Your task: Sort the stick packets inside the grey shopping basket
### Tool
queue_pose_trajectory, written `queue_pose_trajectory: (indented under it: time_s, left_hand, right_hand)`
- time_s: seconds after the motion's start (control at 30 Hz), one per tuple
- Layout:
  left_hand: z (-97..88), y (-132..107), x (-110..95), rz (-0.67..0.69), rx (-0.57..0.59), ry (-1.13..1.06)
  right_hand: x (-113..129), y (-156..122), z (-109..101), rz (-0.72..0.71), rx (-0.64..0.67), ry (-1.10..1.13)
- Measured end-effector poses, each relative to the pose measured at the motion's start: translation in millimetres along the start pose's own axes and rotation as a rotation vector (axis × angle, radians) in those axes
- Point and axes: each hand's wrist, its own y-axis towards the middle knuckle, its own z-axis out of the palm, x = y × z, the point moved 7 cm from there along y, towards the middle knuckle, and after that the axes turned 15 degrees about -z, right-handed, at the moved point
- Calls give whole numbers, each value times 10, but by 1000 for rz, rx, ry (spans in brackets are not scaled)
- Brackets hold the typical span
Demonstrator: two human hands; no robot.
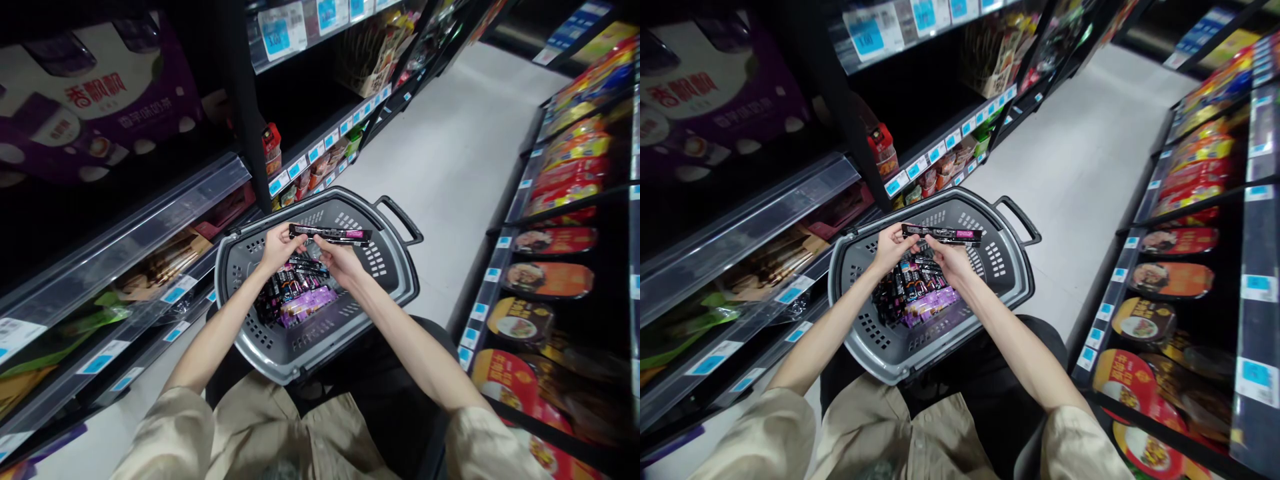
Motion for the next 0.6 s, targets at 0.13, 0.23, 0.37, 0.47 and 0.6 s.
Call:
queue_pose_trajectory:
  time_s: [0.13,0.23,0.37,0.47,0.6]
  left_hand:
    - [8,-6,-8,-3,2,-1]
    - [8,-6,-8,-4,2,-1]
    - [2,-3,-3,-3,2,1]
    - [-1,-4,-7,2,4,10]
    - [0,-12,-21,3,1,8]
  right_hand:
    - [-5,5,-8,-2,4,-13]
    - [-7,5,-8,-2,6,-13]
    - [-4,4,-2,-3,6,-8]
    - [-1,5,0,-5,9,-16]
    - [-2,4,1,0,7,-19]
